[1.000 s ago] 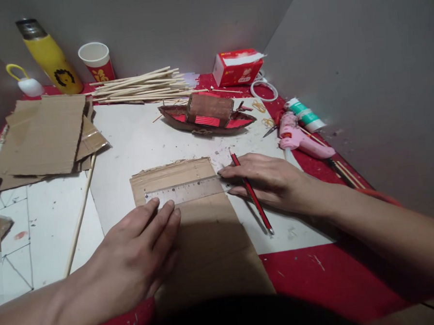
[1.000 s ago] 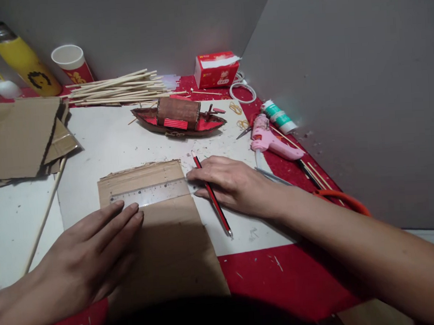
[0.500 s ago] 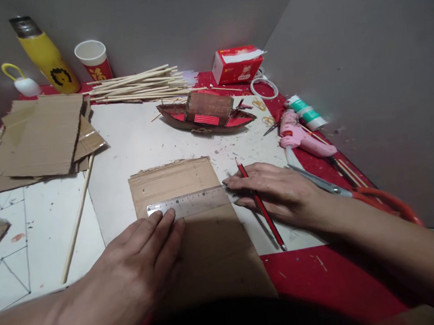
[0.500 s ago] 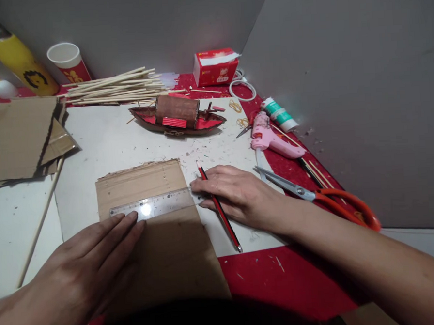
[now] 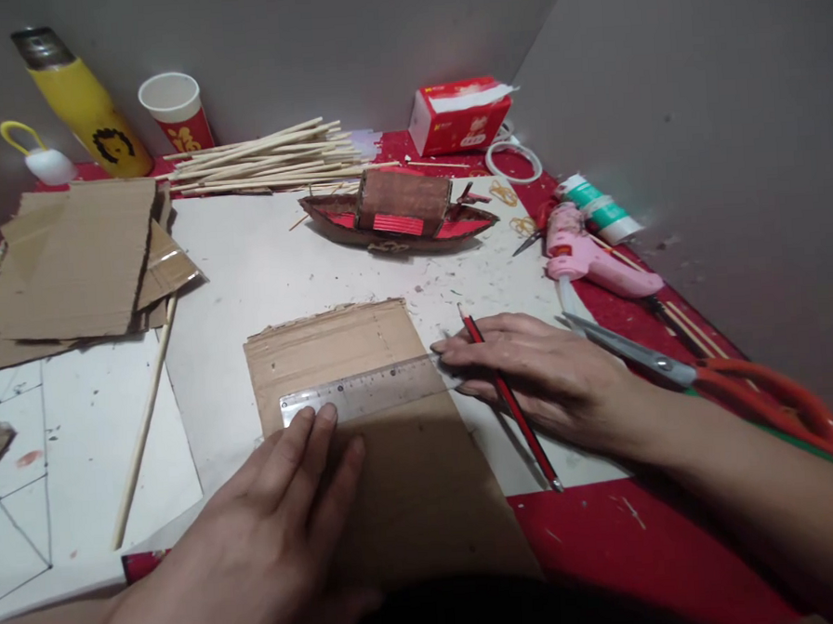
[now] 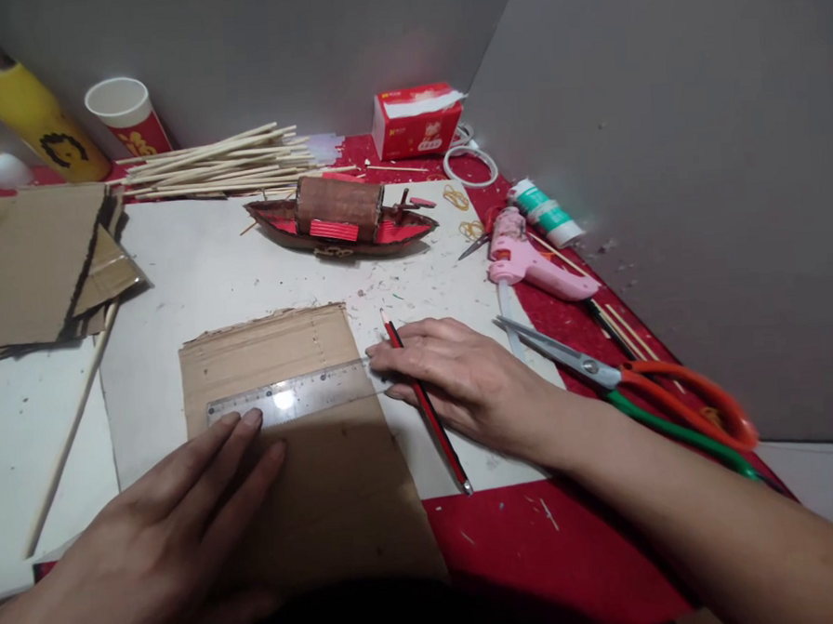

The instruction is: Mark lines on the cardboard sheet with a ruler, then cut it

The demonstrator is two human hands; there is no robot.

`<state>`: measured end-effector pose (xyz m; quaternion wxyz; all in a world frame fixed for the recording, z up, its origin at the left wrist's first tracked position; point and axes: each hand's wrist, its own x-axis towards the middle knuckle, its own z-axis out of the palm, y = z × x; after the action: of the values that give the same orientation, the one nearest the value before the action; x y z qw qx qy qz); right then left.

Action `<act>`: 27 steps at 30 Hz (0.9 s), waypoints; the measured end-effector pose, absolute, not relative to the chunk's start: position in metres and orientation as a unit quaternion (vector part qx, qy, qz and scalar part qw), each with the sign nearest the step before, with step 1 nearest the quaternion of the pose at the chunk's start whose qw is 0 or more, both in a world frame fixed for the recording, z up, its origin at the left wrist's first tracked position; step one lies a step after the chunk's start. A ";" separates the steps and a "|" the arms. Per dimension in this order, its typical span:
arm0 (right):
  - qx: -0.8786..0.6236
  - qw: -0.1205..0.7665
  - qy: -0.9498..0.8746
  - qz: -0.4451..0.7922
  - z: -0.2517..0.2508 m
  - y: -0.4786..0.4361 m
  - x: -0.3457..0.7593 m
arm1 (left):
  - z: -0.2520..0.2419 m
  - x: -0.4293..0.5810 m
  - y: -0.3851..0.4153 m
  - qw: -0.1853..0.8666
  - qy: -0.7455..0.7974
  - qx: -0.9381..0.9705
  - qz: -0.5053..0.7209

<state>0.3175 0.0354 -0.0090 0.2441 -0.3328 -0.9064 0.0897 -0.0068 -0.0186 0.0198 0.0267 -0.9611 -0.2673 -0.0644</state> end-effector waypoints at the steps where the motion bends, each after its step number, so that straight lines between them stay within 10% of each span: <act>1: -0.332 0.246 -0.906 0.091 -0.010 0.035 0.318 | 0.021 -0.006 -0.020 0.028 -0.266 -0.962 -0.055; 27: -0.329 0.247 -0.908 0.077 -0.015 0.034 0.320 | 0.019 -0.008 -0.028 0.030 -0.273 -0.960 -0.050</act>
<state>0.3198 0.0338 -0.0152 0.2473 -0.3287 -0.9082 0.0767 -0.0077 -0.0285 0.0188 0.0296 -0.9604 -0.2726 -0.0496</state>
